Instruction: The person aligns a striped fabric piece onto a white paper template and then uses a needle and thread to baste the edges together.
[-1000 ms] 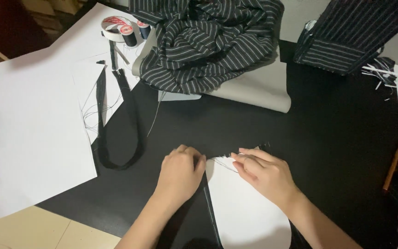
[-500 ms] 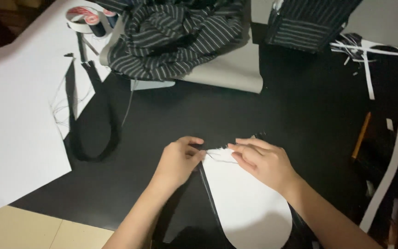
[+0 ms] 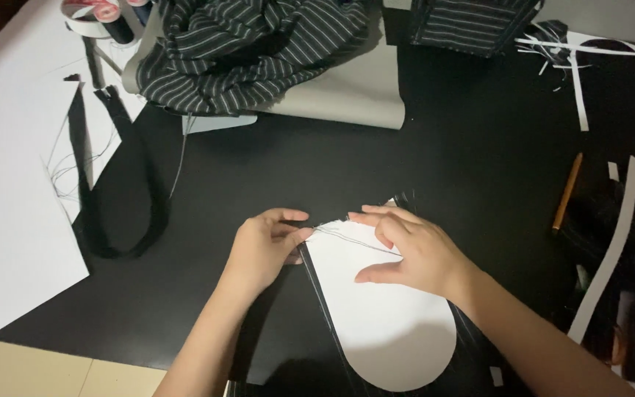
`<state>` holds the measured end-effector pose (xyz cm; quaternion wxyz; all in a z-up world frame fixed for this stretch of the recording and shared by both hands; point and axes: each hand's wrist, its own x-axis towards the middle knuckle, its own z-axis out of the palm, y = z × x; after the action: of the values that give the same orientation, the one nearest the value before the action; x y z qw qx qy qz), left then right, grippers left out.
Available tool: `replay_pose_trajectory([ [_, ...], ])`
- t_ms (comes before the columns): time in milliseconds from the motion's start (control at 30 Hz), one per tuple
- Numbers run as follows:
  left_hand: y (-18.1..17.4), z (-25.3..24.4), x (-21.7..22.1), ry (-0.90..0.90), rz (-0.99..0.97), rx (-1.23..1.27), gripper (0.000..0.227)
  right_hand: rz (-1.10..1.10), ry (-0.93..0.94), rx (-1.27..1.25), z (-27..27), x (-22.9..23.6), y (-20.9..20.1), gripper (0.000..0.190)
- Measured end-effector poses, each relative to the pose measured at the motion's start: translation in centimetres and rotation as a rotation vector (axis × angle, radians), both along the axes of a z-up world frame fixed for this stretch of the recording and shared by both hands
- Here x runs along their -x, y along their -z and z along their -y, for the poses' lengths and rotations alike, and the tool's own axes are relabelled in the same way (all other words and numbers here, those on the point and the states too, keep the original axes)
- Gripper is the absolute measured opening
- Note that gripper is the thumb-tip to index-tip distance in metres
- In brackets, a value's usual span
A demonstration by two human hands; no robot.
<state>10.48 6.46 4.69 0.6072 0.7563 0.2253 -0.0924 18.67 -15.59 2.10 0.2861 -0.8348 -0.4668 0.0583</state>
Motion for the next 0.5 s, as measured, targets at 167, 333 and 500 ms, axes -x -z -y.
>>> replay_pose_trajectory([
  [167,0.0,0.1,1.4,-0.03,0.048,0.049,0.048,-0.018,-0.007,-0.051,0.2,-0.3,0.6,0.052],
  [333,0.1,1.5,3.7,-0.051,-0.133,0.034,0.069,-0.101,0.023,0.076,0.5,-0.6,1.3,0.07],
  [500,0.5,1.5,4.0,-0.042,-0.066,-0.019,0.082,0.086,-0.095,-0.077,0.6,0.7,-0.9,0.059],
])
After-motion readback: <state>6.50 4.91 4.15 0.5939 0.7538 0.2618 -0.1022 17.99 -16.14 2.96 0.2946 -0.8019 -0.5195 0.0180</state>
